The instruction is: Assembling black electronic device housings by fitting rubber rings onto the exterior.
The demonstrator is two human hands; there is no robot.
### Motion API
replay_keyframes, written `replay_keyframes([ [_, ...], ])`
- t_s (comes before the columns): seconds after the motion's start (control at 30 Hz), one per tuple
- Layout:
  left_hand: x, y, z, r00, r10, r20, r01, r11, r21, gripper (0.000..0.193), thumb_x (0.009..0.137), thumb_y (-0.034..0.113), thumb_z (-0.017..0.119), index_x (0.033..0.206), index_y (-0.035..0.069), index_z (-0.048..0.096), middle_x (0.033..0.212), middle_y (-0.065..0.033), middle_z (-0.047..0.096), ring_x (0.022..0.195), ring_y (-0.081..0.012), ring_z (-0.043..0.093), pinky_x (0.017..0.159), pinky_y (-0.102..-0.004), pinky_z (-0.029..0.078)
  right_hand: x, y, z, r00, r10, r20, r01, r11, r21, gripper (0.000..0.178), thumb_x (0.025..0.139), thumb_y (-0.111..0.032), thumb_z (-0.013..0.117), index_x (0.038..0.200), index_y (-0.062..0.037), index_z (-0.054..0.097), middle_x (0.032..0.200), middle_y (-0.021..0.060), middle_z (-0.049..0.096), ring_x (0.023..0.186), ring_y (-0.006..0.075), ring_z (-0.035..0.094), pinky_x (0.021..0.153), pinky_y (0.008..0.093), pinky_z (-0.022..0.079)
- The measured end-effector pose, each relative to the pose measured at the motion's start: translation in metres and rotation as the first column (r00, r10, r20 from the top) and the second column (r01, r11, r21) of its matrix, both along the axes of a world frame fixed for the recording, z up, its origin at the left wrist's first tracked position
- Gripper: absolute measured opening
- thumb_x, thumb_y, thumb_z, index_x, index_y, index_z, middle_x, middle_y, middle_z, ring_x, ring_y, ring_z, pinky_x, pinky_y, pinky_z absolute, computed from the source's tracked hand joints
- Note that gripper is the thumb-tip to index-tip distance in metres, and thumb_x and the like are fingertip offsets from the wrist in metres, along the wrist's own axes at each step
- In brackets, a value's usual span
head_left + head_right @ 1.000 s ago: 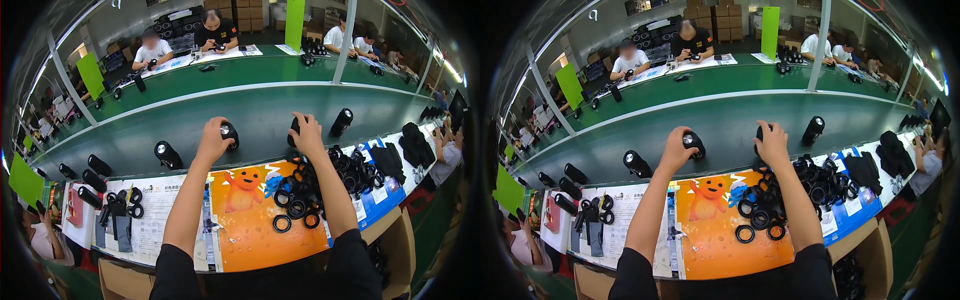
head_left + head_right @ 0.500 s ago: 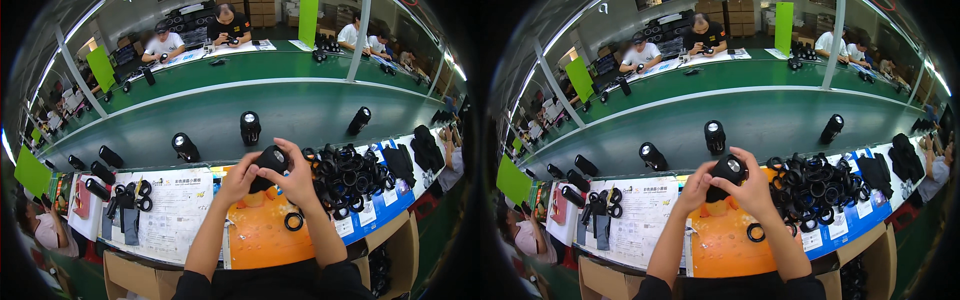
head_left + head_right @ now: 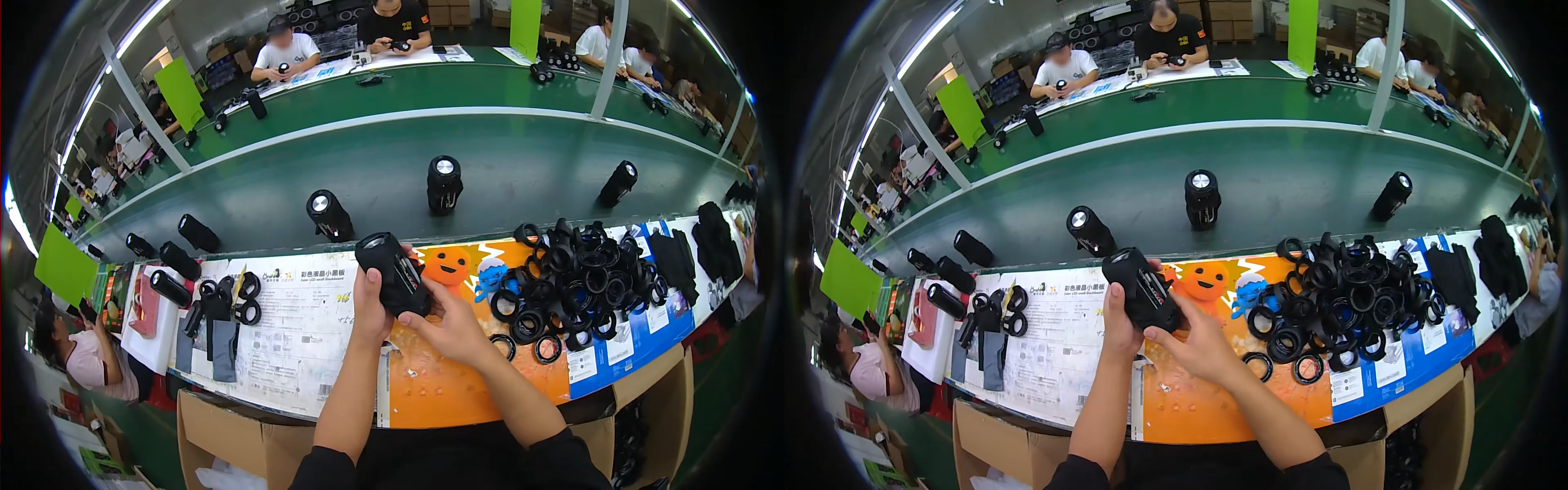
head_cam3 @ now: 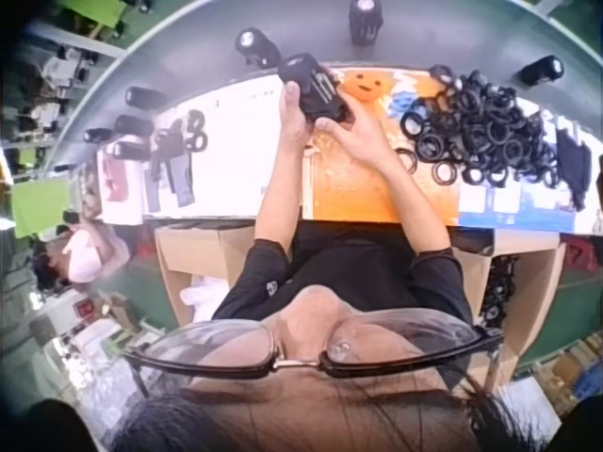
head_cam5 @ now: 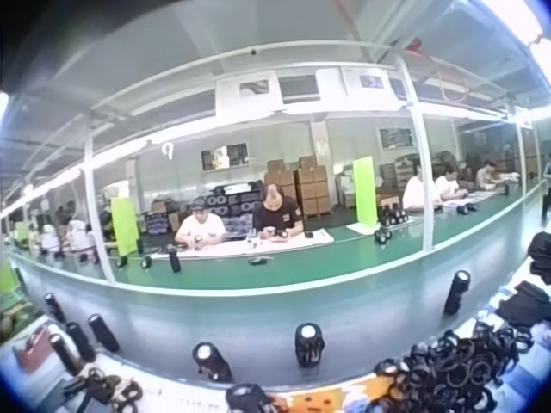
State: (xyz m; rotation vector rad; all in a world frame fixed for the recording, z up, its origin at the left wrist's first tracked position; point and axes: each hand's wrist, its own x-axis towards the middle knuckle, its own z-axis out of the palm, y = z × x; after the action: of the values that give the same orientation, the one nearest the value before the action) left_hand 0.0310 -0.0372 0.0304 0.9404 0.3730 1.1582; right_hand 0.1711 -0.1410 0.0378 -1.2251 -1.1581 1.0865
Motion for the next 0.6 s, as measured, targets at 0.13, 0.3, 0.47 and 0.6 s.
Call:
replay_keyframes([
  [0.13,-0.009,0.001,0.004,0.984,-0.12,0.129,0.126,0.991,-0.041,0.075,0.098,0.045,0.087,0.148,0.0,0.054,0.124,-0.0181,0.073,0.113,-0.029,0.076,0.098,-0.0415,0.066,0.005,-0.002,0.012,0.991,0.076,0.113,-0.073,0.997,-0.033,0.092,0.093,-0.033,0.095,0.16,0.0097,0.048,0.142,0.0198,0.071,0.13,0.0241,0.071,0.112,0.0383,0.056],
  [0.3,-0.009,0.001,0.003,1.0,-0.018,0.01,0.018,0.999,-0.027,0.074,0.093,0.047,0.091,0.14,0.001,0.057,0.119,-0.0161,0.073,0.107,-0.0311,0.078,0.096,-0.0446,0.067,-0.007,-0.001,0.011,0.957,0.012,0.29,-0.018,1.0,0.017,0.086,0.09,-0.029,0.096,0.155,0.0077,0.054,0.139,0.0222,0.073,0.126,0.0299,0.074,0.111,0.0399,0.056],
  [0.47,-0.009,0.004,0.005,0.988,0.132,0.084,-0.127,0.99,-0.062,0.073,0.095,0.05,0.088,0.143,0.006,0.055,0.121,-0.0127,0.07,0.111,-0.0299,0.074,0.097,-0.0467,0.067,-0.014,0.003,-0.011,0.869,-0.208,0.45,0.089,0.959,0.271,0.084,0.09,-0.034,0.094,0.152,0.0079,0.054,0.138,0.0272,0.068,0.131,0.0432,0.067,0.109,0.0477,0.055],
  [0.6,-0.015,0.012,-0.01,0.976,-0.083,0.199,0.095,0.994,-0.052,0.083,0.092,0.061,0.088,0.146,0.008,0.055,0.122,-0.0105,0.067,0.116,-0.032,0.072,0.102,-0.0489,0.065,-0.017,0.0,-0.011,0.831,-0.229,0.507,0.069,0.946,0.316,0.085,0.089,-0.034,0.095,0.151,0.0085,0.055,0.134,0.0279,0.068,0.127,0.0442,0.068,0.107,0.0488,0.055],
])
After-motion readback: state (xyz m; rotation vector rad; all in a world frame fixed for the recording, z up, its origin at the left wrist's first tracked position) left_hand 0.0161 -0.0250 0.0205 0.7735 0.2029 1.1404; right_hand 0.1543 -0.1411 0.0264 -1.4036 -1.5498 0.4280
